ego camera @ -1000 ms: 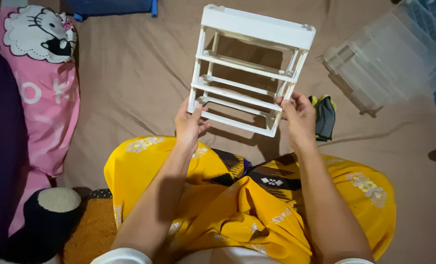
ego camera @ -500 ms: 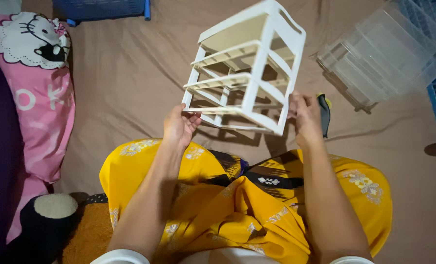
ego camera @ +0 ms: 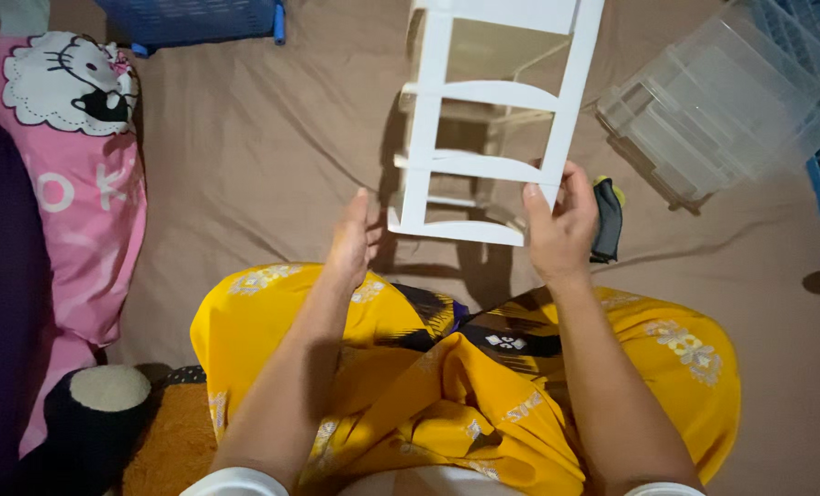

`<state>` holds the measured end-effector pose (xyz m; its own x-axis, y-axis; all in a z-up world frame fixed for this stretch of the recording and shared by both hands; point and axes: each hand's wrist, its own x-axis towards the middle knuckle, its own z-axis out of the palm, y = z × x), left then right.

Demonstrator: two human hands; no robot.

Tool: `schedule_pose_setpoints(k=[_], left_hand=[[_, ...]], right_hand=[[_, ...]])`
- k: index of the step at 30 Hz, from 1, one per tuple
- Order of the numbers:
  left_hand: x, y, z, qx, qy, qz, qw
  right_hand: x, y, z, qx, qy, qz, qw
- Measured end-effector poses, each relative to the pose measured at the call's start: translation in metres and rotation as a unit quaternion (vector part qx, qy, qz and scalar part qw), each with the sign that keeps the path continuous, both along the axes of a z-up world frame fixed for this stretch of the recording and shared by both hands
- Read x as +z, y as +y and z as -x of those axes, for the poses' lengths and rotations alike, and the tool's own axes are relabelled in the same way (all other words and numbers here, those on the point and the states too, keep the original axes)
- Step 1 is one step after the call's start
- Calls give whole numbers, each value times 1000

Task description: The person wipes a white plastic frame and clear plastic drawers with a cloth, then assembles the drawers into the frame to form a storage rack. The person handles the frame and drawers one at a time, wiping each surface before insertion.

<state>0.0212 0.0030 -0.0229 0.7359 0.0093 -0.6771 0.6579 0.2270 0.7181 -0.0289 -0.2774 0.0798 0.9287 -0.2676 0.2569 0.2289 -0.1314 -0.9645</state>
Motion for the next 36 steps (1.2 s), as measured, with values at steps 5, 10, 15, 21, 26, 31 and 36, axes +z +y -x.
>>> schedule_pose_setpoints(k=[5, 10, 15, 21, 26, 31, 36], left_hand=[[28, 3, 10, -95, -189, 125, 969], [35, -6, 16, -127, -325, 147, 925], [47, -14, 23, -139, -335, 132, 923], [52, -19, 26, -158, -335, 90, 925], [39, -18, 29, -166, -320, 68, 930], [21, -23, 25, -163, -341, 58, 924], [21, -15, 18, -134, -250, 52, 958]], right_hand=[[-6, 8, -3, -1, -65, 79, 995], [-13, 6, -12, -9, -30, 111, 993], [-14, -5, -12, -2, -29, 115, 993], [-22, -10, -11, -5, -39, 141, 989], [-33, -7, -14, -39, -8, 58, 998], [-33, -11, -14, -62, 5, 42, 997], [-37, -5, -3, -123, 24, 39, 991]])
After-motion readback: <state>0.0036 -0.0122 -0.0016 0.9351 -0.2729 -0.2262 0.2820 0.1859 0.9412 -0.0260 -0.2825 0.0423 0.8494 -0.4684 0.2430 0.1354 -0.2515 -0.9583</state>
